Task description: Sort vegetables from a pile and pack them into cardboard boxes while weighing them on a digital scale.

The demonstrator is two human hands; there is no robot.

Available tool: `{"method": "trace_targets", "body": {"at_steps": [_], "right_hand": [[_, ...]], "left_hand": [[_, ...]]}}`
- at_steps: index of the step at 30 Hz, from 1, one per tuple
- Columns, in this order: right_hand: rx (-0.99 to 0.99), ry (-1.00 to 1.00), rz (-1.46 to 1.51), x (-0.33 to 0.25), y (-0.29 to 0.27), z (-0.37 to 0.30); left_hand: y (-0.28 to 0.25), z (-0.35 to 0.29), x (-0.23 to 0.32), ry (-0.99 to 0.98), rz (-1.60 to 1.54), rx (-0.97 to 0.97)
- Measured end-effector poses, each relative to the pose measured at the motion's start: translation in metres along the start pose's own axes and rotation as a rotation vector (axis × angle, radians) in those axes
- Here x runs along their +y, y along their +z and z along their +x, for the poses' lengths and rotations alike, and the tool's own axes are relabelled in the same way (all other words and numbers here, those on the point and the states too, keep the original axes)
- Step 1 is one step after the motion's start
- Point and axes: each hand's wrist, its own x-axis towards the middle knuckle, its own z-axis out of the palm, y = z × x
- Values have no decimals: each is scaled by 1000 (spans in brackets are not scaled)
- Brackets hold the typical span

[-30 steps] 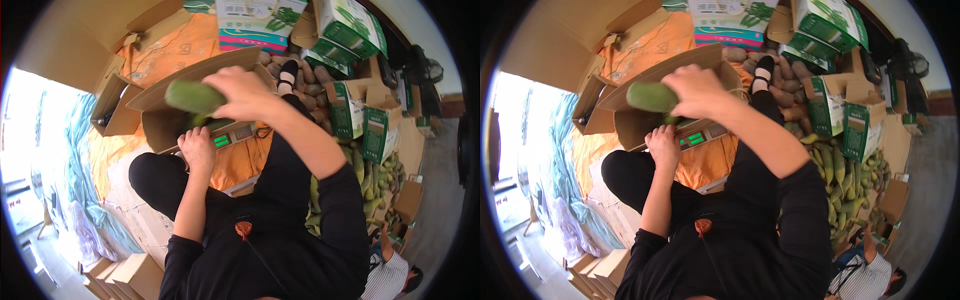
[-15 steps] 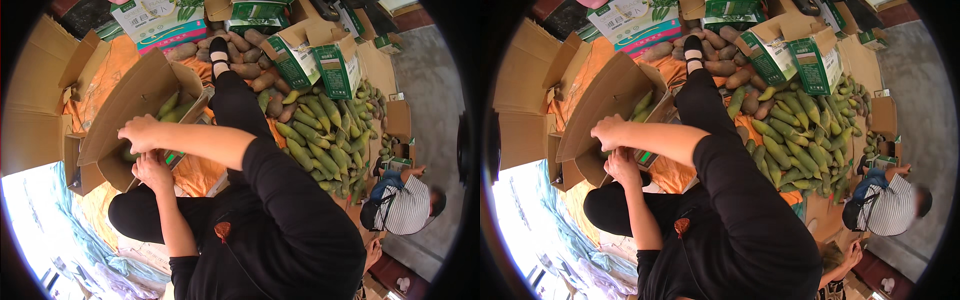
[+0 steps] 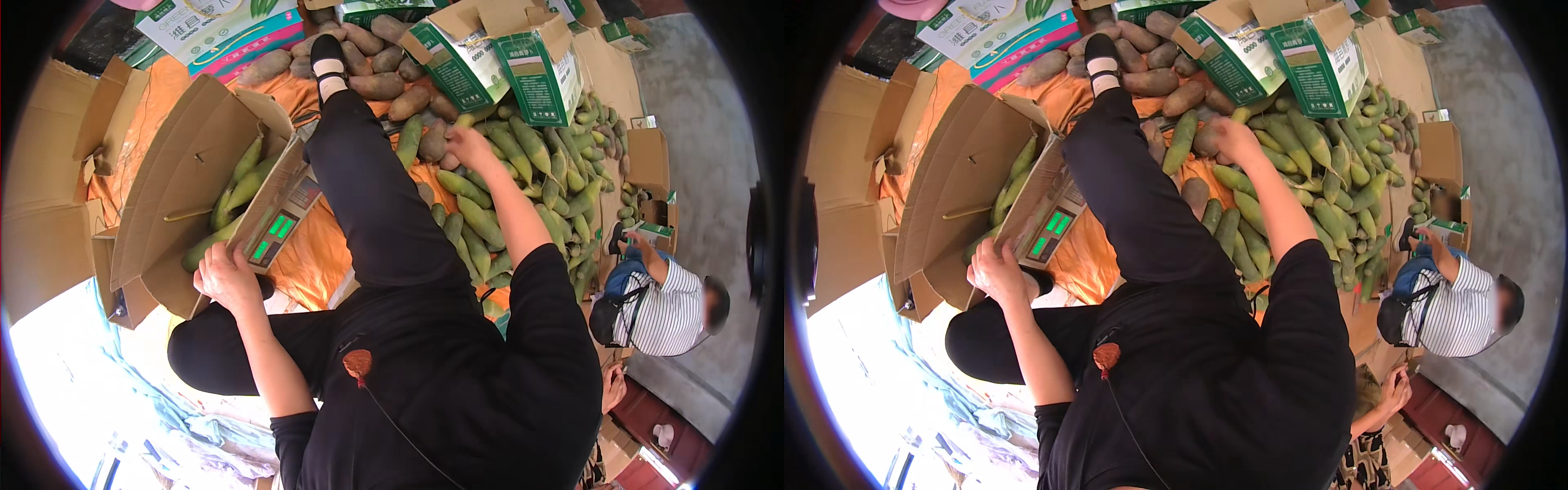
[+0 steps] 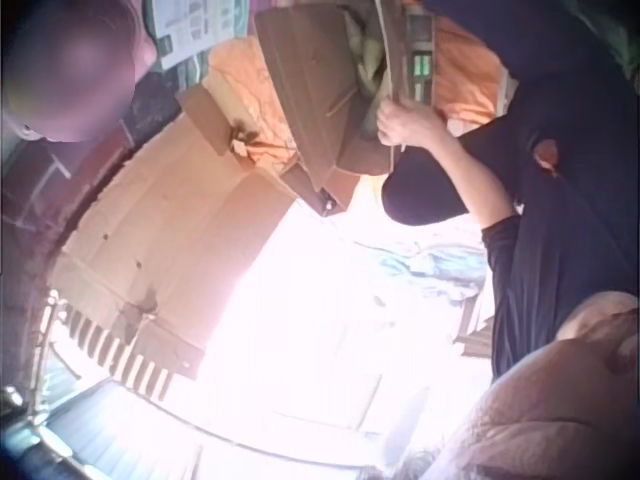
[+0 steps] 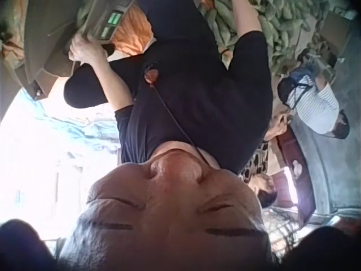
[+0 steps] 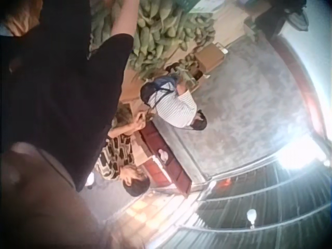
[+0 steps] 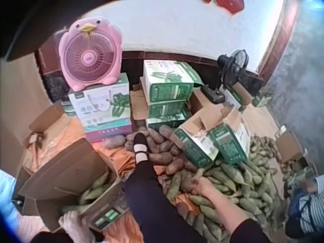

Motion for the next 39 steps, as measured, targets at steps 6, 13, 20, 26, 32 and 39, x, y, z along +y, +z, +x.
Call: {"method": "trace_targets", "body": {"at_steps": [6, 13, 20, 26, 32, 39], "right_hand": [[-266, 174, -377, 171, 80, -87], [-668, 290, -261, 180, 137, -134], [-95, 674, 160, 183, 187, -157], [-94, 845, 420, 165, 195, -142], [-76, 1033, 538, 181, 200, -139], [67, 472, 455, 95, 130, -112]], "left_hand": [[-1, 0, 4, -7, 9, -31], [-3, -1, -2, -22, 39, -34], [-3, -1, -4, 3, 19, -19], [-11, -1, -1, -82, -12, -82], [-6, 7, 8, -46, -71, -67], [-13, 3, 2, -83, -88, -38]]}}
